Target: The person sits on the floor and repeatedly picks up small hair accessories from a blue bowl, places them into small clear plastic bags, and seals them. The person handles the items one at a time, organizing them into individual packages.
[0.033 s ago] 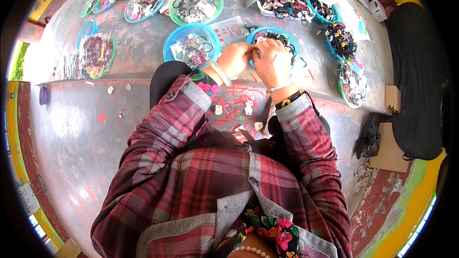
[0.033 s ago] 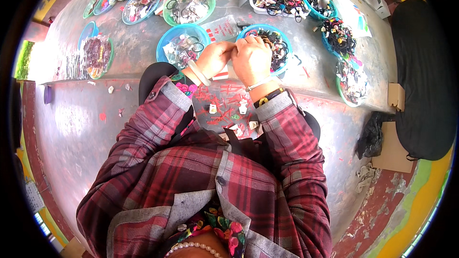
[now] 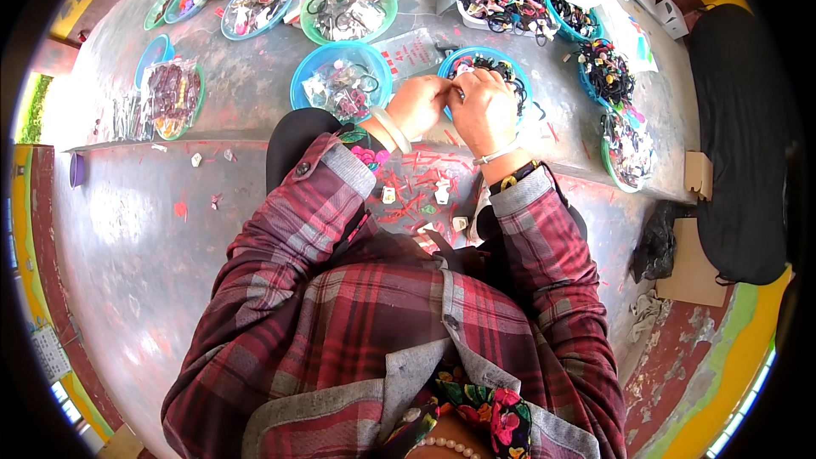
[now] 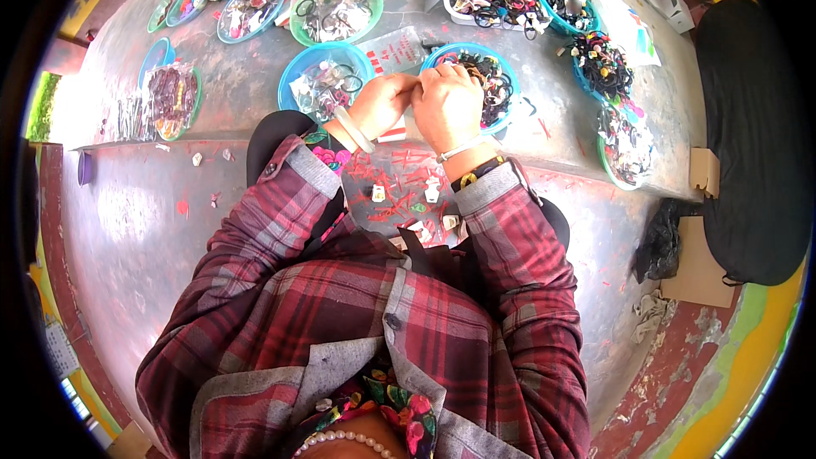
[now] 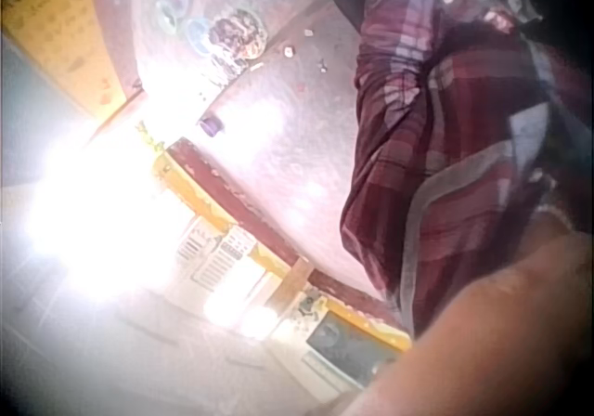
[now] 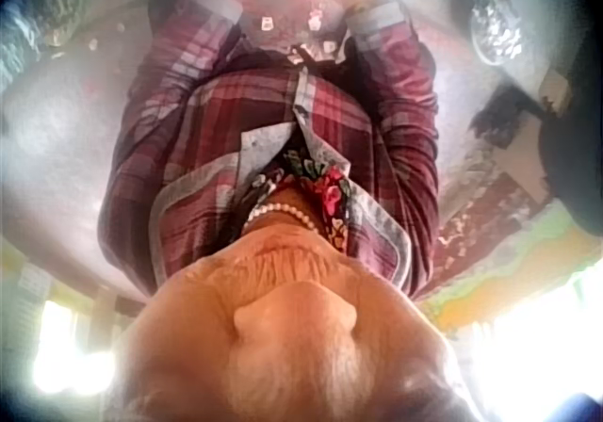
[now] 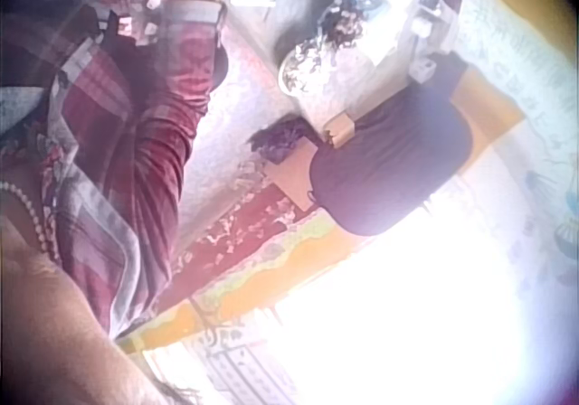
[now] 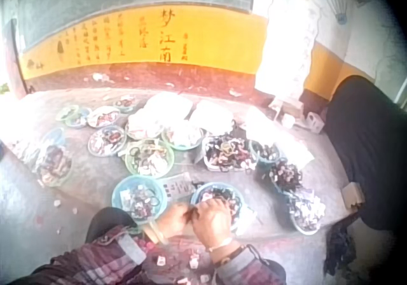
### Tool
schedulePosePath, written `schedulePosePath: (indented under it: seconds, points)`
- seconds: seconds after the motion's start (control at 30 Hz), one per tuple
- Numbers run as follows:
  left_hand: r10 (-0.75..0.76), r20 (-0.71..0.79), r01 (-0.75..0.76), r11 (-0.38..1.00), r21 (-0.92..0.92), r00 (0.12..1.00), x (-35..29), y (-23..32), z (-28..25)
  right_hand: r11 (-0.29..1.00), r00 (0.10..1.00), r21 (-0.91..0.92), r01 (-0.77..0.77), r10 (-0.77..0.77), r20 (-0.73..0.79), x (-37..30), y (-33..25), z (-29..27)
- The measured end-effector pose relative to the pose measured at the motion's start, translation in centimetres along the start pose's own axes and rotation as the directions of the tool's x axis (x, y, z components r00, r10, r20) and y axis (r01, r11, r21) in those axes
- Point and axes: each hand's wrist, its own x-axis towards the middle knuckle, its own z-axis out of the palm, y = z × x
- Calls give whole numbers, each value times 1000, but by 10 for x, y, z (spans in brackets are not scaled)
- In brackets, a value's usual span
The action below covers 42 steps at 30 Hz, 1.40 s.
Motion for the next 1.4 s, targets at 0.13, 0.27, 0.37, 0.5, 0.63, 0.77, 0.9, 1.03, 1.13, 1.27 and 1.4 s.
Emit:
schedulePosePath:
  seconds: [0.13,0.27,0.37,0.5,0.63,0.77,0.9,1.03,1.13,1.27,1.4]
  points:
    - [18,12,-18,1000,-15,1000,0,-3,2,1000,1000,-8,-10,10,13,0,1,1]
    - [31,-11,-32,999,-22,999,-1,-3,3,1000,1000,-7,-23,23,13,0,0,1]
    - [33,-12,-33,999,-18,999,-1,-4,3,1000,1000,1,-22,22,9,0,0,1]
    - [49,-9,-49,999,-11,999,-1,-4,3,1000,1000,17,-23,23,-14,0,-1,-1]
    - [-27,-32,25,999,-47,999,-1,-1,2,990,996,118,-75,80,-34,1,3,3]
    - [-118,18,119,965,-232,993,0,-9,1,955,987,249,-163,162,23,3,5,3]
    - [-109,-55,93,966,-241,993,3,-6,0,933,983,310,-182,180,35,2,7,3]
    - [-102,-74,78,957,-280,992,3,-8,-1,934,984,310,-176,174,35,2,5,1]
    - [-99,-116,56,945,-322,988,2,-7,0,937,986,307,-164,165,24,2,5,2]
    - [-132,-67,96,917,-388,989,2,1,-5,942,988,300,-150,153,12,2,6,3]
    - [-157,-45,124,899,-421,987,2,-1,-4,942,989,304,-142,147,5,2,5,2]
